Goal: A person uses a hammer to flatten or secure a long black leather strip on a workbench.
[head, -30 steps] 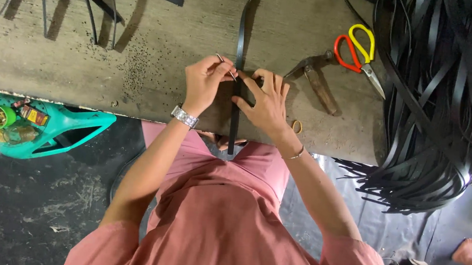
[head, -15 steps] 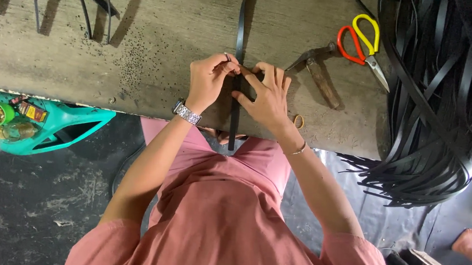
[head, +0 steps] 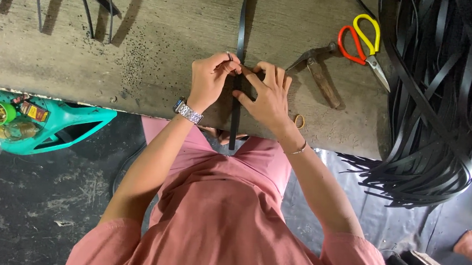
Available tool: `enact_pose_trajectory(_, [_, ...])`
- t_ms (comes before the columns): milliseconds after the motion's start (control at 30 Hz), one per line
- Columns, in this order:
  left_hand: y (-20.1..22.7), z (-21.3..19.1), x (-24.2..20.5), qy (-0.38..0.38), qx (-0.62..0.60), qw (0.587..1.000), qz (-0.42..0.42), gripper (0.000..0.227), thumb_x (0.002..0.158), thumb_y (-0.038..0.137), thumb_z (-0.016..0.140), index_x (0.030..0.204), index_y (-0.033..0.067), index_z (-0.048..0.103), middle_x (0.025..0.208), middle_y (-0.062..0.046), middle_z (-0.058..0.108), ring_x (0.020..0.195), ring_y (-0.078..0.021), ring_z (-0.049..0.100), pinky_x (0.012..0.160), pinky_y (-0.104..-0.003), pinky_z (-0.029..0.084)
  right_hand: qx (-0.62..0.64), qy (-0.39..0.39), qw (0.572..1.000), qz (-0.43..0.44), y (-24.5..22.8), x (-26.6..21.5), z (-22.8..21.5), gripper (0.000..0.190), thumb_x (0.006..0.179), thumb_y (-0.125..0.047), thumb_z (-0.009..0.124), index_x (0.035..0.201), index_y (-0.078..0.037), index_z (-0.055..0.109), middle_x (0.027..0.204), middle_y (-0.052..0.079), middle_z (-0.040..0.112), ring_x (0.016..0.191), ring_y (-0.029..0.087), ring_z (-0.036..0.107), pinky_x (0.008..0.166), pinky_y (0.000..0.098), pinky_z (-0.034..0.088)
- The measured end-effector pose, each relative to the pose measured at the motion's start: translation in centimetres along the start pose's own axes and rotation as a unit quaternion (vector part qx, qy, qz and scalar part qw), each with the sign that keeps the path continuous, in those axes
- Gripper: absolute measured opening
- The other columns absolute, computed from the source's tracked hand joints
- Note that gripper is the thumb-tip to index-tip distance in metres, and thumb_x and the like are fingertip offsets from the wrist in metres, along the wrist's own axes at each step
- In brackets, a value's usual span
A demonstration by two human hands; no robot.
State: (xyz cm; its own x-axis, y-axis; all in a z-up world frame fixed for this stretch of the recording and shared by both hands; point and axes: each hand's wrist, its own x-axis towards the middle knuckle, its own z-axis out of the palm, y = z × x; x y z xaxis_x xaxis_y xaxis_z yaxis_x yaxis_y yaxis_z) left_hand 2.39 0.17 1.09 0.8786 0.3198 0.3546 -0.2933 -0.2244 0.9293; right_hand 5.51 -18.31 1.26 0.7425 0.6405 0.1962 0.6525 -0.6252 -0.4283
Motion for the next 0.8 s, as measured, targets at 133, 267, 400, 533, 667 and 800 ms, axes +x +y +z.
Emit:
enact_pose_trajectory(133, [-0.2,0.0,0.0,-0.001,-0.008,1.0,0.0,0.011,0.101,0.006,0.068,0.093,0.0039,0.075,0.074,-0.006,0.078,0.067,-0.0175,0.076,0.065,-0.028,0.061,0.0,0.004,1.0,-0.001,0.1,0.0,0.2,0.046,0.087,-0.047,0.079,0.122,-0.018,0.069,0.117,0.002,0.04,0.109,0.027,0.038,0.085,0.0417,0.028])
enact_pose_trajectory(267, [-0.2,0.0,0.0,-0.002,-0.012,1.0,0.0,0.012,0.101,0.004,0.067,0.092,0.0033,0.074,0.074,-0.007,0.077,0.066,-0.0176,0.076,0.065,-0.028,0.062,0.001,0.005,1.0,0.003,0.3,-0.1,0.3,0.048,0.088,-0.049,0.078,0.126,-0.021,0.068,0.117,0.001,0.04,0.11,0.027,0.038,0.085,0.0417,0.028])
enact_pose_trajectory(400, [-0.1,-0.1,0.0,-0.007,0.004,1.0,0.002,0.013,0.101,0.007,0.068,0.091,0.0054,0.075,0.074,-0.004,0.077,0.066,-0.0164,0.075,0.067,-0.028,0.06,0.005,0.002,1.0,0.005,0.1,-0.1,0.2,0.05,0.088,-0.048,0.078,0.13,-0.022,0.068,0.116,0.001,0.04,0.11,0.027,0.038,0.086,0.0417,0.028])
enact_pose_trajectory(533, [0.0,0.0,0.0,-0.008,0.008,1.0,0.007,0.014,0.102,0.009,0.068,0.09,0.007,0.075,0.074,-0.003,0.077,0.067,-0.0156,0.075,0.068,-0.028,0.06,0.001,0.002,1.0,0.006,0.0,-0.1,0.1,0.05,0.088,-0.05,0.078,0.129,-0.022,0.068,0.116,0.001,0.04,0.111,0.027,0.039,0.087,0.0423,0.029])
enact_pose_trajectory(667, [-0.5,0.4,-0.2,-0.018,0.021,0.999,0.021,0.015,0.1,0.007,0.07,0.087,0.0078,0.076,0.073,-0.004,0.077,0.066,-0.0186,0.076,0.067,-0.028,0.06,0.0,0.005,1.0,0.007,0.0,0.0,0.1,0.047,0.088,-0.049,0.078,0.123,-0.019,0.069,0.116,0.001,0.042,0.11,0.027,0.039,0.086,0.0421,0.029])
enact_pose_trajectory(800, [-1.1,0.7,-0.6,-0.031,0.043,0.997,0.057,0.014,0.098,0.004,0.073,0.084,0.0056,0.073,0.07,-0.008,0.074,0.067,-0.0278,0.075,0.064,-0.032,0.058,-0.011,0.007,1.0,-0.003,0.4,-0.3,0.5,0.046,0.092,-0.049,0.074,0.121,-0.015,0.068,0.119,0.003,0.043,0.113,0.029,0.041,0.089,0.0443,0.031])
